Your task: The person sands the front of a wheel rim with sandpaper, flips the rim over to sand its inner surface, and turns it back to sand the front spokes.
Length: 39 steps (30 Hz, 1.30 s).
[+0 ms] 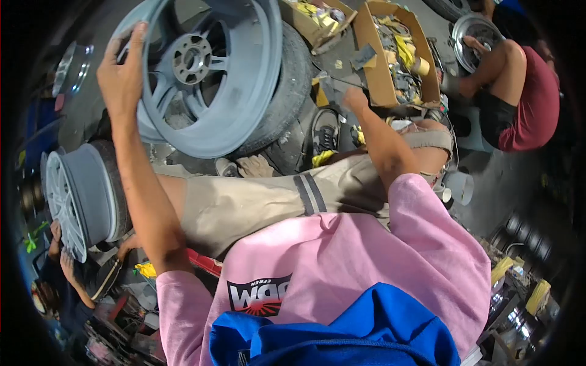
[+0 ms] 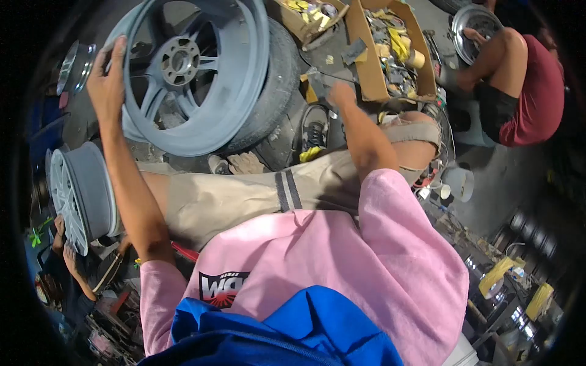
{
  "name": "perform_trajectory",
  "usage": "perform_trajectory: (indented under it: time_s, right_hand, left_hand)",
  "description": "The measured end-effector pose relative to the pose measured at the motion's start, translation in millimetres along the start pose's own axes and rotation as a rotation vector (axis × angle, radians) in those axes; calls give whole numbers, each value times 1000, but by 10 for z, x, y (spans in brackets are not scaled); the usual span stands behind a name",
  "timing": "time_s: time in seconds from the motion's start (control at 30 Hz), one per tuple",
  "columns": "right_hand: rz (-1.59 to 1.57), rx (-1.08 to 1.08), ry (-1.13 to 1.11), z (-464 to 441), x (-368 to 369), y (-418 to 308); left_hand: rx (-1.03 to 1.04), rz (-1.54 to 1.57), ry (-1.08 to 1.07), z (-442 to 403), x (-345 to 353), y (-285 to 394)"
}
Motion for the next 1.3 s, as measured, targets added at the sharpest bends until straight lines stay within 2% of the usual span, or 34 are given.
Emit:
perform_trajectory:
  time_s: [0.07,0.1,0.17,0.2,0.27,0.3,0.37,0.4,0.47,0.6,0.67,0.77,0.9,1.07,1.13,1.2,1.23,1.3]
  right_hand:
    - [38,92,-106,88,224,-6]
    - [43,79,-106,58,387,25]
    - [-24,191,-116,-26,757,232]
    - [-21,181,-122,101,718,165]
    - [-61,344,-69,398,510,277]
    - [-56,341,-74,389,536,275]
    - [-60,378,-216,336,832,447]
    - [-57,378,-219,303,887,493]
    - [-38,269,-54,167,795,494]
    - [-52,135,-140,-171,492,436]
    - [-1097,184,-514,-156,491,286]
    - [-1234,186,-439,15,98,65]
    - [-1417,160,-373,67,132,39]
    - [-1303,72,-363,214,149,-234]
    - [-1226,95,-327,265,142,-363]
    - [-1165,88,-315,214,315,-406]
    - [-1021,-61,-175,57,442,-364]
    - [-876,-213,-35,94,387,-476]
  left_hand:
    - [-2,-18,27,63,-57,41]
    - [14,-42,38,94,-91,61]
    - [-1,-12,44,148,-137,172]
    - [-10,29,41,165,-152,182]
    - [12,13,45,184,-177,139]
    - [29,-12,36,185,-172,135]
    - [41,-39,27,183,-149,121]
    - [53,-12,21,175,-122,133]
    - [60,17,10,145,-68,150]
    - [56,21,-8,44,26,247]
    - [54,37,0,6,42,272]
    - [95,102,-3,-2,89,297]
    - [104,115,-1,20,94,328]
    - [93,181,44,58,39,374]
    - [156,45,-27,80,68,441]
    - [120,4,-34,115,110,494]
    - [150,-58,-36,128,116,546]
    - [184,-125,-36,147,107,506]
Point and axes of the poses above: each hand's wrist, its own z-axis away from the middle knuckle, its own x-axis out of the palm, y = z × x, the point moved 10 cm from there along -z, towards the middle knuckle, and after that the axes turned 9 degrees about x, right-handed, at the moved point
